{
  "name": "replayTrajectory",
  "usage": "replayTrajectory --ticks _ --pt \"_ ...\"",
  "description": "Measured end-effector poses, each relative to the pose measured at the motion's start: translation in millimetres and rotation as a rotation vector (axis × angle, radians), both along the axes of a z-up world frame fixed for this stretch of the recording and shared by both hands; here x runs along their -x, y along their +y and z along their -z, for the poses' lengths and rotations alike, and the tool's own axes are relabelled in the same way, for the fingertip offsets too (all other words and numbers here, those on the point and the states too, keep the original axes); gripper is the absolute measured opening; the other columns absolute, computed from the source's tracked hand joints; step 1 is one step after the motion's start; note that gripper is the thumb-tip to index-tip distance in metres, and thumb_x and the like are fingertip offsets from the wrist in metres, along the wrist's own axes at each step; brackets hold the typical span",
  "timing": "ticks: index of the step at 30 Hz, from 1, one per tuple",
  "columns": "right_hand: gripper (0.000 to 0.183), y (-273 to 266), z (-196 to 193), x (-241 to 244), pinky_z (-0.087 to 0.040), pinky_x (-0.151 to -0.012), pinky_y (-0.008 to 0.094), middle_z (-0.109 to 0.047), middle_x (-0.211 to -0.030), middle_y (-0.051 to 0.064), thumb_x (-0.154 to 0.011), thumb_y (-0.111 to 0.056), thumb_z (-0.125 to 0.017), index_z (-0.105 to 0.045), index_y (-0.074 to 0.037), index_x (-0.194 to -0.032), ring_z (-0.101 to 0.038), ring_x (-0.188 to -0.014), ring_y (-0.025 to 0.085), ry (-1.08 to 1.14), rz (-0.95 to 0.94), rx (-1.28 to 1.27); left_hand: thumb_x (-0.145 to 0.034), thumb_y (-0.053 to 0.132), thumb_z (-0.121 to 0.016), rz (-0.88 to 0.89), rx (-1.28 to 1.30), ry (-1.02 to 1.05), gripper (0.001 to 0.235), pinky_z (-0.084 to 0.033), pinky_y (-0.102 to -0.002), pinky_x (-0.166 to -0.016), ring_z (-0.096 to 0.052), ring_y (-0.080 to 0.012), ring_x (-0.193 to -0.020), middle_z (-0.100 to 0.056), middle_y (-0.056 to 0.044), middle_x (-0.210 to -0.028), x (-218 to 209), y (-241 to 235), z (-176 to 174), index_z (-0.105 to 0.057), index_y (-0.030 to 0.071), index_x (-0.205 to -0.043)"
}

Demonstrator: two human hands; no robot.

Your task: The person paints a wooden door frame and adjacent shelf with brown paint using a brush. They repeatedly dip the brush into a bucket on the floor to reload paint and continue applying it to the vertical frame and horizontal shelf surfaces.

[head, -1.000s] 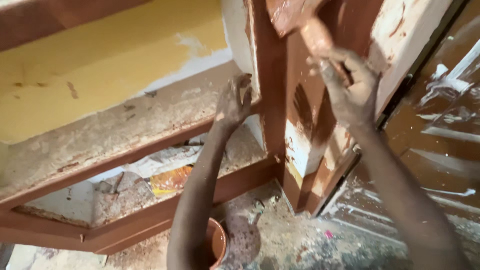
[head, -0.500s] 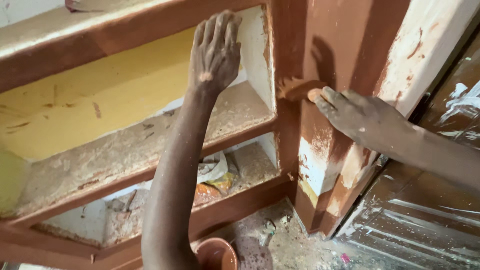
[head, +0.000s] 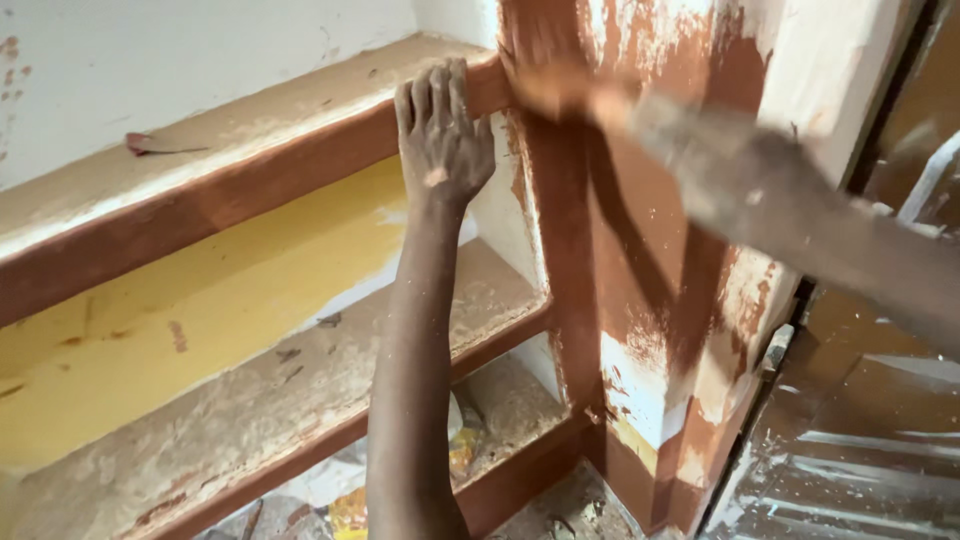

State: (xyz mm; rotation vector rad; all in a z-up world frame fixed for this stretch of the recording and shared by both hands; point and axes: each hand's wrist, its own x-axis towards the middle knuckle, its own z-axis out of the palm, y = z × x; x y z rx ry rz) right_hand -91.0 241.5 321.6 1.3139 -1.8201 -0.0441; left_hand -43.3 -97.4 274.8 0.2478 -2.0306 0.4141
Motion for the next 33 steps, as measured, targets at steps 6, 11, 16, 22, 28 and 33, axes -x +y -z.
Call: replayTrajectory --ticks 6,11,16,22,28,33 --pt "0.044 5 9 -3 -0.059 -0.055 0.026 -0.060 -0.132 0.018 -0.101 0.011 -0.052 -0.053 0.002 -0.144 -0.067 -0.076 0.020 -0.047 0.063 -0.004 -0.087 0.031 -0.060 0.025 0.011 -0.032 0.082 -0.018 -0.053 -0.125 -0.031 -0.0364 -0.145 -0.040 -0.020 -0.152 -3 -3 0 -0.030 -0.003 -0.155" --pt "0.045 1 12 -8 -0.059 -0.055 0.027 -0.060 -0.129 0.017 -0.101 0.011 -0.052 -0.052 0.001 -0.144 -0.066 -0.075 0.021 -0.016 0.020 0.050 -0.073 0.027 -0.062 -0.100 -0.016 -0.094 0.094 -0.015 -0.052 -0.124 -0.029 -0.0381 -0.145 -0.038 -0.022 -0.150 0 4 -6 -0.026 -0.005 -0.154" --pt "0.045 -14 38 -21 -0.059 -0.055 0.027 -0.060 -0.126 0.016 -0.100 0.010 -0.051 -0.050 0.000 -0.144 -0.066 -0.075 0.021 -0.272 0.101 -0.151 -0.067 0.019 -0.063 -0.106 0.002 -0.090 0.098 -0.013 -0.050 -0.125 -0.027 -0.0370 -0.146 -0.036 -0.019 -0.153 -2 6 -5 -0.025 -0.002 -0.155" --pt "0.046 -23 85 -36 -0.059 -0.055 0.028 -0.060 -0.123 0.015 -0.100 0.010 -0.051 -0.048 -0.002 -0.145 -0.066 -0.074 0.021 -0.268 0.096 -0.433 -0.072 0.020 -0.063 -0.109 -0.051 -0.135 0.098 -0.012 -0.050 -0.128 -0.024 -0.0371 -0.150 -0.034 -0.020 -0.156 -4 10 -5 -0.024 -0.004 -0.159" --pt "0.048 -16 55 -30 -0.059 -0.055 0.028 -0.059 -0.120 0.014 -0.099 0.009 -0.051 -0.046 -0.003 -0.145 -0.065 -0.073 0.021 -0.072 0.035 -0.182 -0.068 0.024 -0.061 -0.216 0.015 -0.170 0.095 -0.011 -0.052 -0.125 -0.020 -0.0398 -0.149 -0.032 -0.024 -0.155 -2 11 -4 -0.032 -0.008 -0.153" --pt "0.049 6 10 -14 -0.058 -0.056 0.028 -0.059 -0.117 0.014 -0.099 0.009 -0.051 -0.045 -0.004 -0.146 -0.065 -0.073 0.021 0.270 -0.048 0.166 -0.071 0.023 -0.062 -0.161 0.028 -0.088 0.093 -0.011 -0.054 -0.127 -0.020 -0.0392 -0.151 -0.033 -0.023 -0.157 0 9 -1 -0.033 -0.008 -0.154"
